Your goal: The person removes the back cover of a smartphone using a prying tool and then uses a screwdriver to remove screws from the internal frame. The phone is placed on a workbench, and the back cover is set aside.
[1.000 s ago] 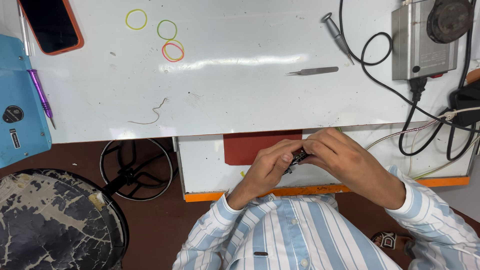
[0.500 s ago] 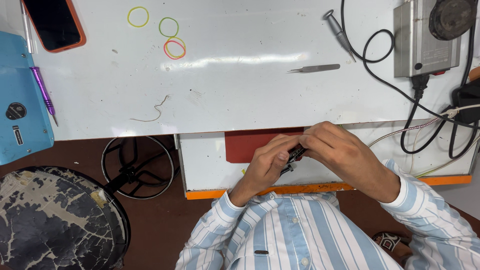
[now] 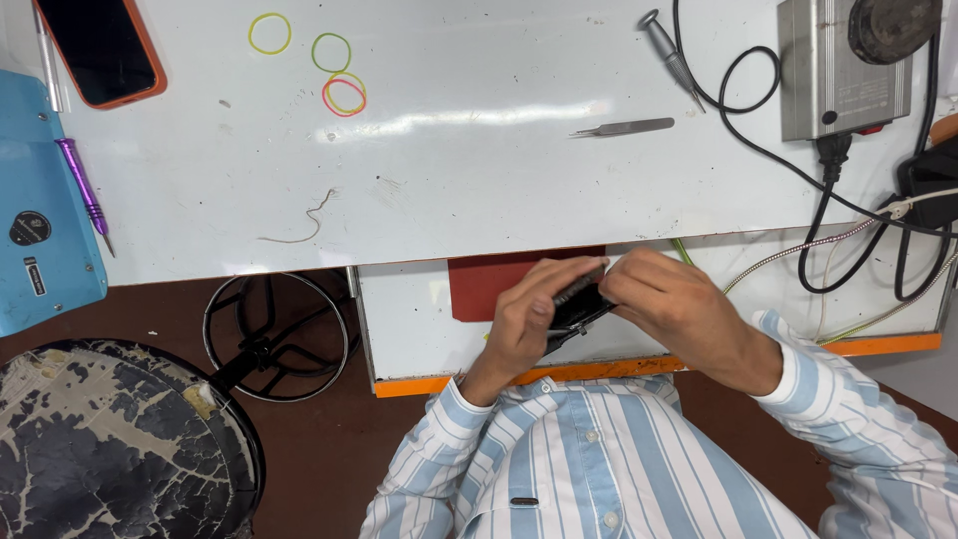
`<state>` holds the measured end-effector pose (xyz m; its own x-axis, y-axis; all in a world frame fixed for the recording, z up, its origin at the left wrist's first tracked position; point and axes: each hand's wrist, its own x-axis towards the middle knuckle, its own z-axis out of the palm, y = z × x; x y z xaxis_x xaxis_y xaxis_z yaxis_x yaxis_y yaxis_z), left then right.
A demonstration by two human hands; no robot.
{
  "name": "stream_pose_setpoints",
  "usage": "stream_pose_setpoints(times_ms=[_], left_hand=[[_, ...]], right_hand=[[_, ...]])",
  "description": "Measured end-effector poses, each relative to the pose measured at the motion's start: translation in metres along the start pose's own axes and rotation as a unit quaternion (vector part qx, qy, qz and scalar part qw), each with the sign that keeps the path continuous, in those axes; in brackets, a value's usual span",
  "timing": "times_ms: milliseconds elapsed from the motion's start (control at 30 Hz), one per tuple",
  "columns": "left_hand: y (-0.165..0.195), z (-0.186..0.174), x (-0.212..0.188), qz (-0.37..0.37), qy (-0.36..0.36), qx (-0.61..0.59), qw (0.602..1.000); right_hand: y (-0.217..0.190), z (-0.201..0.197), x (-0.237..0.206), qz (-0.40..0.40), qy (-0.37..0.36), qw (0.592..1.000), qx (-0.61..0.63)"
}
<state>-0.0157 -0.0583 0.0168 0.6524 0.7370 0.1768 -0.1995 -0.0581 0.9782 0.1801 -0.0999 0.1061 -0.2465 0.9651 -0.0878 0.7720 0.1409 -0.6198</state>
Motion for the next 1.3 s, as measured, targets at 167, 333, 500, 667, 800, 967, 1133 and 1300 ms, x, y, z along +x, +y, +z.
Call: stream_pose_setpoints(times_ms=[167,333,500,667,800,967,1133,1300], left_hand=[[0.000,0.003,-0.002,0.010,-0.014,0.007,1.000],[-0.002,0.001,-0.003,-0.065,-0.018,-0.066,0.996],[-0.006,-0.001,0.006,-0.120,-0.009,-0.208,0.971],[-0.002,0.003,0.014,-0.136,-0.016,-0.275,0.952],[0.000,0.004,0.021,-0.143,-0.032,-0.337,0.930],[0.001,0.006,0.025,-0.129,-0.032,-0.342,0.930],[0.006,0.006,0.031,-0.120,-0.032,-0.347,0.929],[0.019,-0.005,0.042,-0.109,-0.021,-0.317,0.942]], right_hand=[[-0.011,-0.005,-0.002,0.040,0.029,0.999,-0.004],[-0.010,-0.010,0.010,0.057,0.012,0.998,0.002],[-0.005,-0.004,0.012,0.023,0.084,0.996,0.001],[0.001,-0.003,-0.004,0.064,0.118,0.990,0.050],[0.002,-0.008,-0.018,0.045,0.133,0.987,0.075],[-0.001,-0.010,-0.027,0.027,0.132,0.981,0.141],[-0.004,-0.015,-0.031,0.023,0.133,0.974,0.182],[-0.019,-0.013,-0.048,-0.042,0.187,0.962,0.197]])
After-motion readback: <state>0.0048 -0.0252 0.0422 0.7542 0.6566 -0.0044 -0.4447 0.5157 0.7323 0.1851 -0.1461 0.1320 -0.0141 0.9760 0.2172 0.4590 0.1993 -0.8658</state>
